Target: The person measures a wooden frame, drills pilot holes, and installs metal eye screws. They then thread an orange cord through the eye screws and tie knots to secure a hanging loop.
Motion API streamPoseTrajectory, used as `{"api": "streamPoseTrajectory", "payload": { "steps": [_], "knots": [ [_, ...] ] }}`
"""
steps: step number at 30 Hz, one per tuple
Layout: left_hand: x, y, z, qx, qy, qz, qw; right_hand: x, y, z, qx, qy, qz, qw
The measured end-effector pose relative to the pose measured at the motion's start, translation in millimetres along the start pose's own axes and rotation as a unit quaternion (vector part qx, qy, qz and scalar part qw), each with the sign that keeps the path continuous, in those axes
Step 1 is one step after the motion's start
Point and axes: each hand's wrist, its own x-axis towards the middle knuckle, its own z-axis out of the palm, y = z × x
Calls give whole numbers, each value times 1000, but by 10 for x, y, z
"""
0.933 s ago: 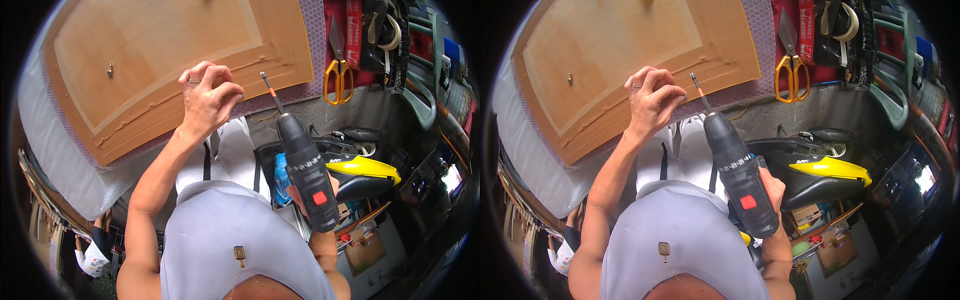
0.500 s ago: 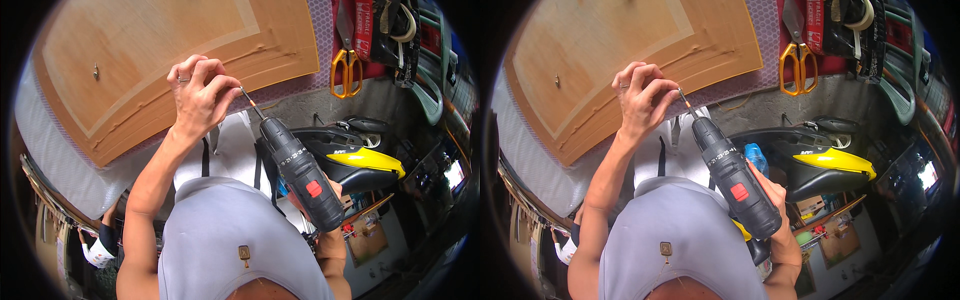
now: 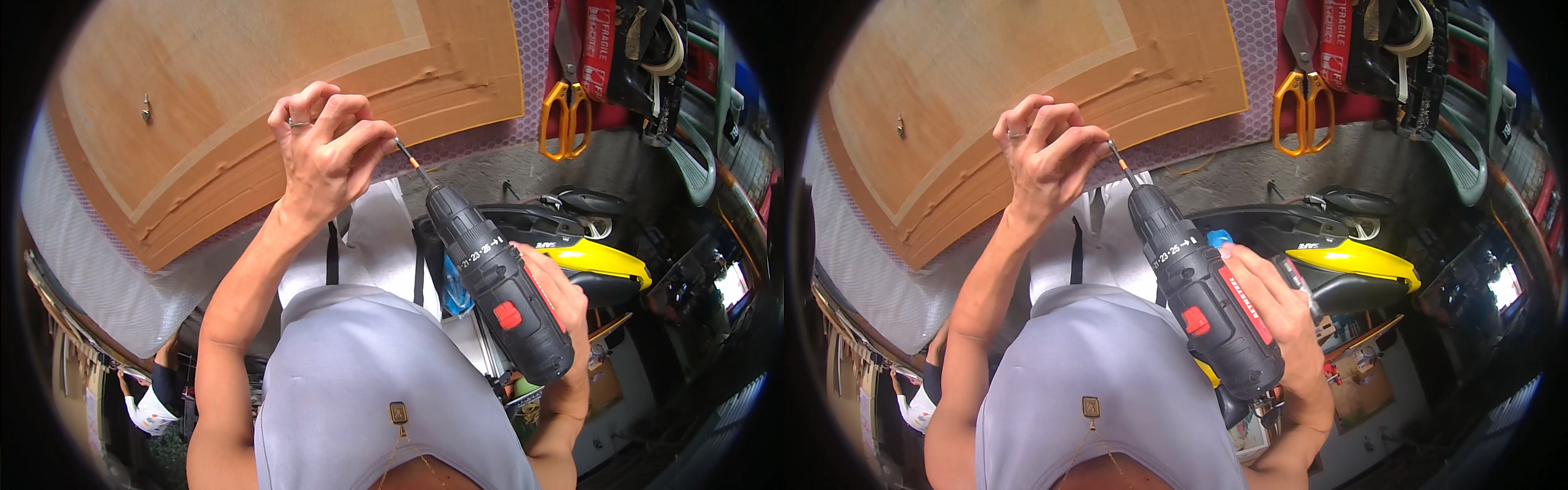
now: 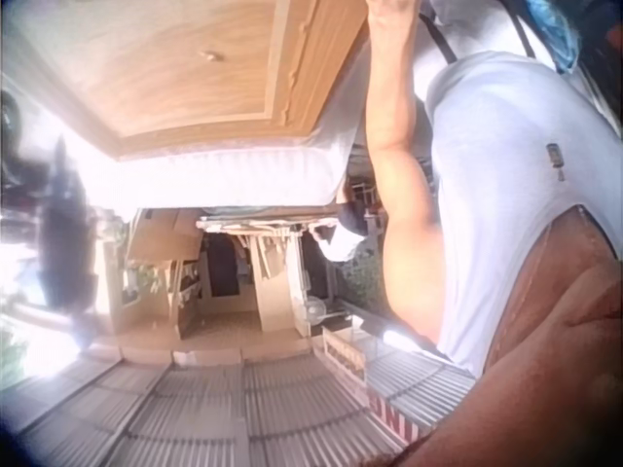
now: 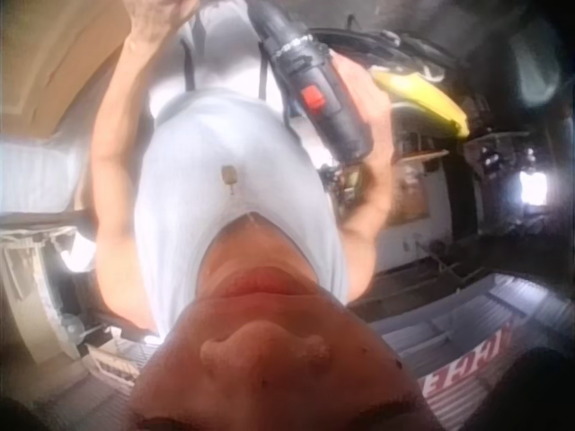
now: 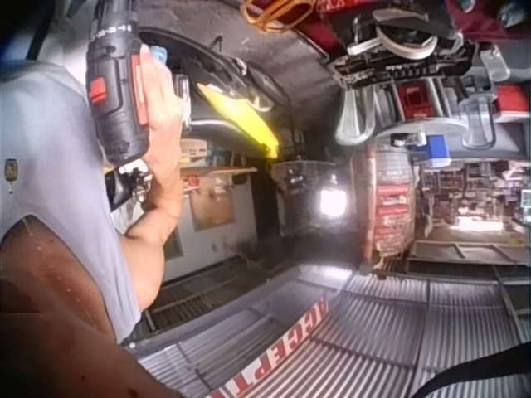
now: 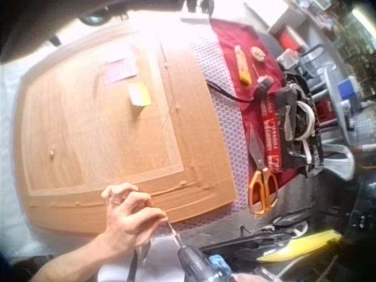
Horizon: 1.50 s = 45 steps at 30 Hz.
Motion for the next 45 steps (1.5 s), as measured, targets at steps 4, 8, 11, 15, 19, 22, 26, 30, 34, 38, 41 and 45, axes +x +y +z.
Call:
{"api": "streamPoseTrajectory", "payload": {
  "steps": [4,8,11,15,19,22,26,30,34,38,41,45],
  "knots": [
    [-19,-69,-17,-9,9,-2,1000,201,-225,-190,-39,-52,30,997],
    [90,-77,-94,-13,-15,-10,1000,219,-366,-186,4,-65,65,996],
    [235,-292,-60,-22,-44,65,997,298,-563,-190,39,-76,125,988],
    [317,-336,-92,-37,-77,119,989,276,-683,-83,45,-47,180,982],
    [315,-378,-123,-40,-107,140,984,267,-781,44,29,-16,193,981],
    [272,-411,-109,-60,-101,146,982,309,-859,74,11,-9,201,980],
    [259,-416,-107,-80,-85,148,982,363,-943,78,-16,-10,223,975],
    [240,-437,-90,-98,-76,144,982,384,-986,124,-74,0,226,971],
    [230,-417,-80,-107,-73,131,983,414,-1008,132,-68,-1,236,969],
    [249,-419,-76,-108,-76,125,983,452,-1040,110,-38,-9,254,966],
    [248,-414,-70,-110,-81,125,983,454,-1042,100,-33,-14,253,967],
    [262,-406,-76,-110,-85,129,982,476,-1039,83,-29,-18,249,968]
  ]
}}
